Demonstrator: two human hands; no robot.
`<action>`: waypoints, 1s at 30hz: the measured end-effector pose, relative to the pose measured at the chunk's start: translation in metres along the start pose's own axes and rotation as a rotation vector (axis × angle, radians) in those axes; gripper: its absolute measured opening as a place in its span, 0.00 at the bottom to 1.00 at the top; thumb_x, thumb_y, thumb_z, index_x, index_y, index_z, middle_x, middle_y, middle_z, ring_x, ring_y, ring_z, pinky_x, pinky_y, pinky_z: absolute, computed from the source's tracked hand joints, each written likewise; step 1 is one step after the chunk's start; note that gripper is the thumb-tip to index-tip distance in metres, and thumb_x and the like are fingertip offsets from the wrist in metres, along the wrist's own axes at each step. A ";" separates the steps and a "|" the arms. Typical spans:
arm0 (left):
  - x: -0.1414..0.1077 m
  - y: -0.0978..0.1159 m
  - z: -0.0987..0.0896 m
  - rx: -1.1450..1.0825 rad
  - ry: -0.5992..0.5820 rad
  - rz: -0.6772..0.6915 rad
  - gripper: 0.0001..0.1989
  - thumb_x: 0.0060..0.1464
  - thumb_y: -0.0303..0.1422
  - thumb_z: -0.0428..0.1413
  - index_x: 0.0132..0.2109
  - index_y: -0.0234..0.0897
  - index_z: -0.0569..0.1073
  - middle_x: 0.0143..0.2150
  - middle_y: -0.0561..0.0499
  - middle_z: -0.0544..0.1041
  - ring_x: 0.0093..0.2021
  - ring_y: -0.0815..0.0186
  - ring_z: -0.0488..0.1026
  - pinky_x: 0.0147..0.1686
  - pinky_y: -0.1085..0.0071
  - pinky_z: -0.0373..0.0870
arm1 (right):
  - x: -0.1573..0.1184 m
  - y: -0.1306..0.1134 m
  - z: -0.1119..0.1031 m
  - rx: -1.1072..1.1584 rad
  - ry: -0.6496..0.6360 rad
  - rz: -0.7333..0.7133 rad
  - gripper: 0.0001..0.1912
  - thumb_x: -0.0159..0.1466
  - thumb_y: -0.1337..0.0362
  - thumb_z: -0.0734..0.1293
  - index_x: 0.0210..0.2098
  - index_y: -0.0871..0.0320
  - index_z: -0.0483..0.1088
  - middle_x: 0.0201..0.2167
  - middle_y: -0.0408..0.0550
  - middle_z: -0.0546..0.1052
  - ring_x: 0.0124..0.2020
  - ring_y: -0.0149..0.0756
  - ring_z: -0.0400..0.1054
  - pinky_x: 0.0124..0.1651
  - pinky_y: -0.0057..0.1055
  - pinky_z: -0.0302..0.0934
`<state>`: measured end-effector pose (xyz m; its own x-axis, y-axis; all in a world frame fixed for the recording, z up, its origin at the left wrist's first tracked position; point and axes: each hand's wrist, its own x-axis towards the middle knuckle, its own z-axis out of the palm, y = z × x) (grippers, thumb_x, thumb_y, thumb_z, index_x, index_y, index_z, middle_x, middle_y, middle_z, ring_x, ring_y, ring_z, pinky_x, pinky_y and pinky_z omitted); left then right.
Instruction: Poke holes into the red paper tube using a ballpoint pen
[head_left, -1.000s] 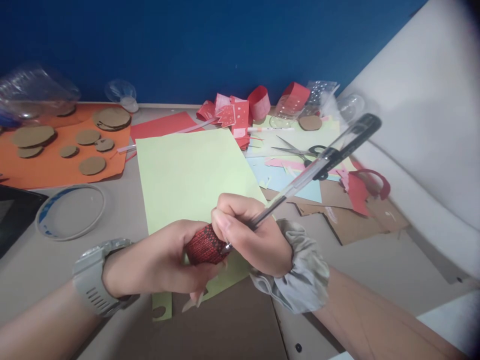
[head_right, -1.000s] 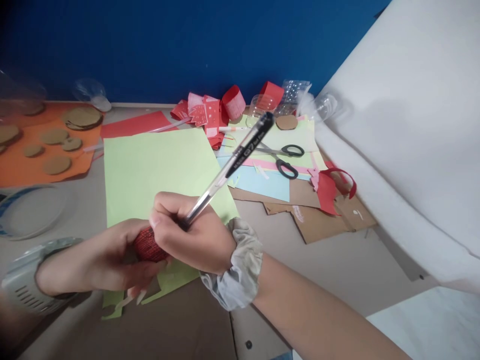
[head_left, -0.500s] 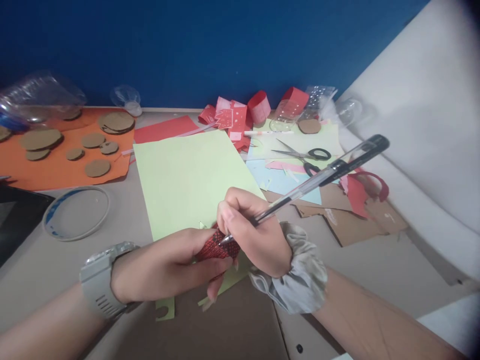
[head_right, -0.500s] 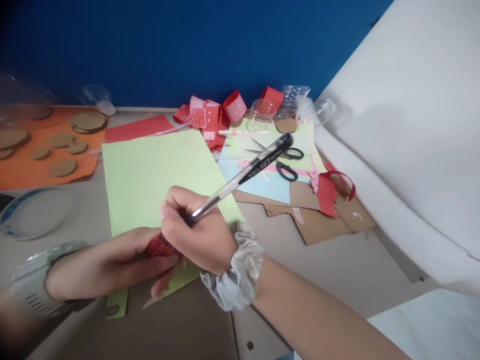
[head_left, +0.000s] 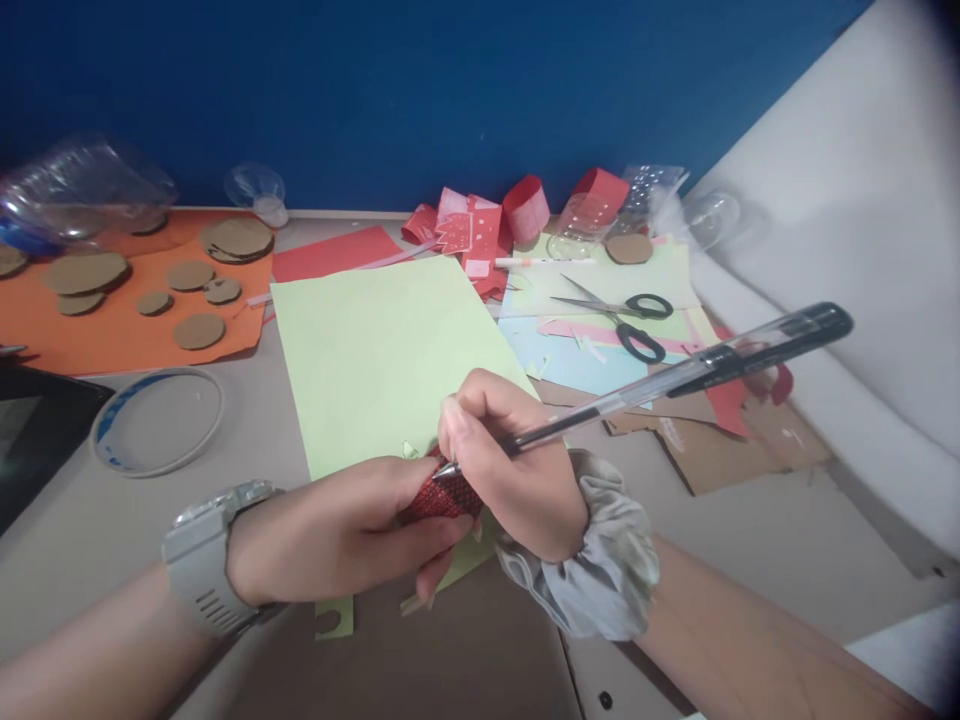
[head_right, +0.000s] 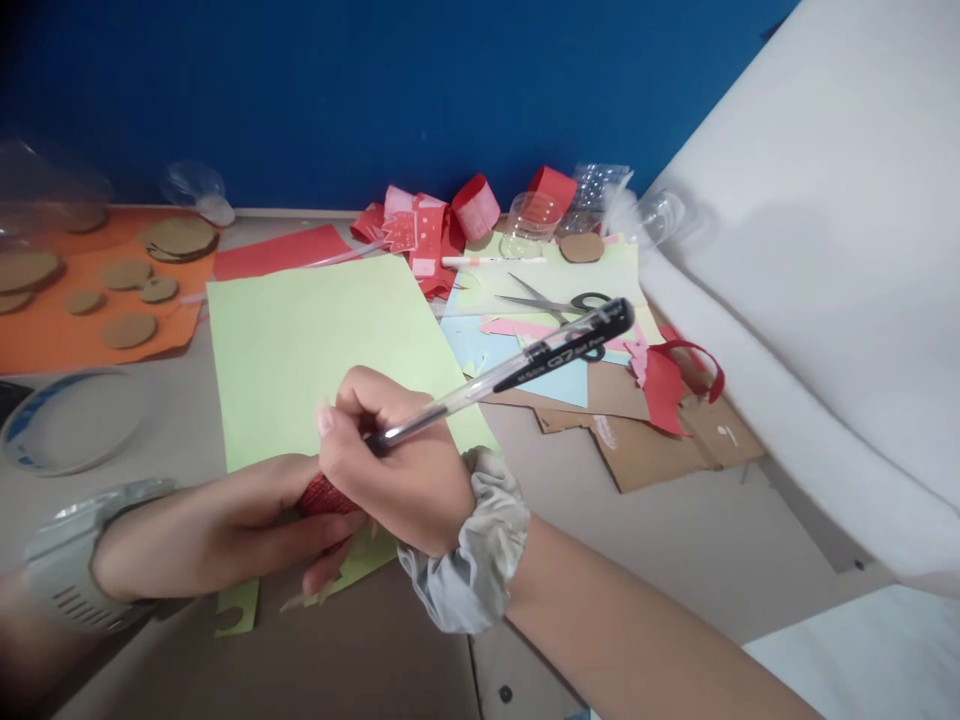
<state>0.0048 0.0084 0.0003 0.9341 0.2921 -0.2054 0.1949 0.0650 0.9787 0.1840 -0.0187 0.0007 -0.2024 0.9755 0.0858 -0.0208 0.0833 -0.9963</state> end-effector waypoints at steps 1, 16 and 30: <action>0.000 -0.001 0.000 0.003 0.005 0.006 0.15 0.71 0.26 0.45 0.33 0.38 0.66 0.31 0.53 0.74 0.31 0.68 0.71 0.37 0.76 0.68 | 0.000 0.000 0.000 -0.001 -0.005 0.005 0.18 0.71 0.64 0.63 0.25 0.53 0.54 0.22 0.36 0.57 0.24 0.29 0.54 0.28 0.29 0.53; 0.001 -0.003 0.000 0.022 -0.012 0.007 0.15 0.72 0.26 0.44 0.33 0.38 0.64 0.31 0.54 0.73 0.31 0.69 0.70 0.37 0.77 0.68 | 0.001 0.001 -0.001 0.006 -0.014 0.034 0.18 0.72 0.63 0.63 0.26 0.53 0.55 0.22 0.36 0.57 0.24 0.29 0.53 0.28 0.27 0.52; 0.002 -0.006 0.000 0.019 0.004 0.034 0.16 0.73 0.27 0.44 0.34 0.38 0.66 0.31 0.52 0.73 0.31 0.69 0.70 0.36 0.75 0.68 | 0.004 -0.004 -0.007 0.011 -0.137 0.017 0.17 0.68 0.70 0.62 0.25 0.54 0.55 0.22 0.36 0.59 0.23 0.28 0.50 0.26 0.27 0.50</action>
<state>0.0054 0.0086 -0.0056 0.9389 0.2978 -0.1725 0.1692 0.0369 0.9849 0.1896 -0.0135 0.0045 -0.3345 0.9398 0.0698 -0.0271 0.0645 -0.9976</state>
